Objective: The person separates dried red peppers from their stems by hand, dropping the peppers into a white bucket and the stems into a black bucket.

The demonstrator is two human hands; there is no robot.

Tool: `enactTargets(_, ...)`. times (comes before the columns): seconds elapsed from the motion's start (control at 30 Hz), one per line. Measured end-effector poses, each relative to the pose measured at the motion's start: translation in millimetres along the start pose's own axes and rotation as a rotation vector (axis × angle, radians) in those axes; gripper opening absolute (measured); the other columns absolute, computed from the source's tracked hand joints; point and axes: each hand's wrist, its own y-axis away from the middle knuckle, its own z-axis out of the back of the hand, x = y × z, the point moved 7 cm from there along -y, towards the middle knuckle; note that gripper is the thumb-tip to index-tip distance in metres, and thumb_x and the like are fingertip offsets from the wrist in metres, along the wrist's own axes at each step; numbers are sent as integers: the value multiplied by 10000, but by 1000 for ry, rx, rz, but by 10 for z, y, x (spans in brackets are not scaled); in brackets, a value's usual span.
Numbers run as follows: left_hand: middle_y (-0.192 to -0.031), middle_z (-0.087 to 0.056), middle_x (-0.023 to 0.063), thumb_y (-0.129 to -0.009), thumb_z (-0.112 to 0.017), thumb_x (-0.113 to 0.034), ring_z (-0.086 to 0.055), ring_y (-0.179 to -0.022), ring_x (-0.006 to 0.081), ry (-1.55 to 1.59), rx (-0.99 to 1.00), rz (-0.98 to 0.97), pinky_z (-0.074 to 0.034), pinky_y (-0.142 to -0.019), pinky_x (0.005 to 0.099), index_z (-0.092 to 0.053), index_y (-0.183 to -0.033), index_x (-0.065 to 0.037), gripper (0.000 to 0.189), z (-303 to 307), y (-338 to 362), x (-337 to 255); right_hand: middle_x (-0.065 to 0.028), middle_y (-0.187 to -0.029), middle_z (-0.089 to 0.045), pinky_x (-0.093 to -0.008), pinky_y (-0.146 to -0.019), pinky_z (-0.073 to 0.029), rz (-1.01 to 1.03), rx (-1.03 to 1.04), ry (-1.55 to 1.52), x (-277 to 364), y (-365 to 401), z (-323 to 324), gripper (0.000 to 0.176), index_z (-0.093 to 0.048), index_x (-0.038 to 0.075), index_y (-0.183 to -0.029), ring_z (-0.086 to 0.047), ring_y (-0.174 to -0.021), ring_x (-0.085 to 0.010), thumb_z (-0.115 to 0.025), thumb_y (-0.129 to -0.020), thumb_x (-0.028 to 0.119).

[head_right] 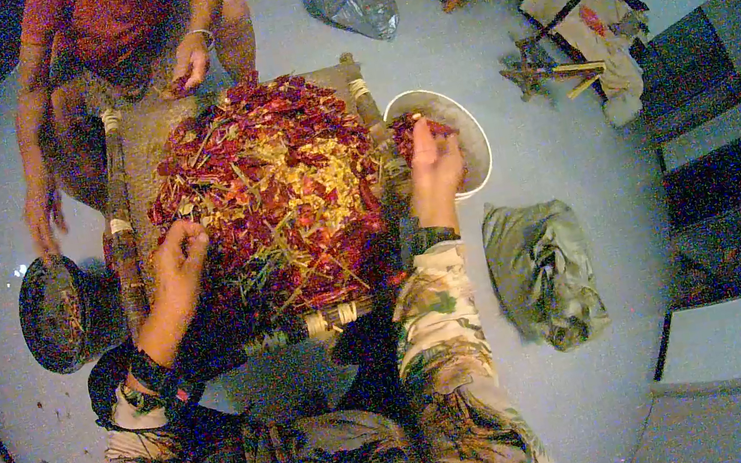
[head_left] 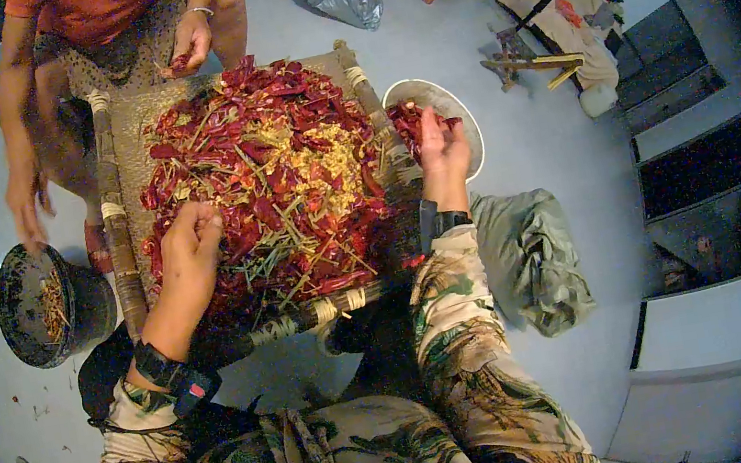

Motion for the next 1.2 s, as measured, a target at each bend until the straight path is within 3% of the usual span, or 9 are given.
enactTargets(0.1,-726,-563,82,-868,-545,-124,-515,-657,149,-12,6,-25,-436,-623,294,-542,-908,-11,120,13,14,-22,-258,-1239,-462,-402,-1022,-397,153,-218,170,111,315,-263,407,-425,-101,-1186,-458,-1182,-347,-346,-953,223)
enactTargets(0.23,-703,-544,72,-873,-543,-117,-500,-641,145,0,-10,-10,-430,-605,289,-536,-892,-14,105,34,22,-23,-243,-1174,-508,-430,-974,-439,39,-113,235,-28,196,-165,315,-474,-67,-1108,-508,-1116,-328,-407,-929,183)
enactTargets(0.43,-632,-505,65,-876,-541,-112,-476,-554,145,142,-5,149,-405,-523,302,-530,-856,-18,98,37,3,66,-92,-883,-637,-316,-683,-525,-263,417,1297,-1312,1168,-835,277,-598,4,-988,-619,-815,-191,-536,-903,260)
enactTargets(0.5,-645,-510,61,-882,-539,-132,-473,-560,148,98,-37,66,-407,-532,308,-527,-857,-22,114,61,-11,6,-96,-849,-648,-313,-667,-502,-98,801,1672,-1667,1467,-834,270,-627,19,-937,-626,-776,-219,-599,-861,276)
enactTargets(0.6,-706,-527,48,-893,-535,-165,-491,-652,139,57,16,100,-431,-613,299,-530,-874,-34,132,65,-21,20,-191,-835,-605,-432,-699,-466,169,1010,2013,-1893,1923,-937,298,-604,26,-862,-579,-805,-386,-643,-788,312)
enactTargets(0.7,-692,-528,78,-882,-548,-157,-497,-640,170,46,-34,-36,-430,-609,310,-526,-861,-23,137,71,-20,-10,-157,-900,-585,-421,-734,-461,459,1136,2251,-1987,2046,-891,357,-588,2,-939,-559,-873,-342,-711,-721,258)
enactTargets(1.0,-689,-539,129,-857,-566,-130,-525,-598,239,52,-24,-62,-421,-563,346,-513,-844,-7,135,39,-14,11,-139,-902,-582,-406,-786,-449,502,1187,2357,-2032,1951,-719,261,-581,0,-915,-544,-893,-335,-683,-697,103)
enactTargets(1.1,-691,-539,127,-852,-567,-126,-523,-594,233,54,-44,-110,-420,-559,349,-512,-853,-8,130,32,-13,16,-139,-917,-594,-353,-799,-450,297,1037,2152,-1933,1908,-786,195,-583,4,-886,-563,-900,-316,-662,-716,57)
enactTargets(1.2,-690,-539,101,-837,-588,-116,-518,-592,194,66,-64,-99,-427,-560,325,-520,-876,-9,133,48,-19,24,-152,-878,-629,-398,-755,-473,213,948,1831,-1818,1928,-952,123,-602,29,-875,-597,-843,-324,-622,-779,103)
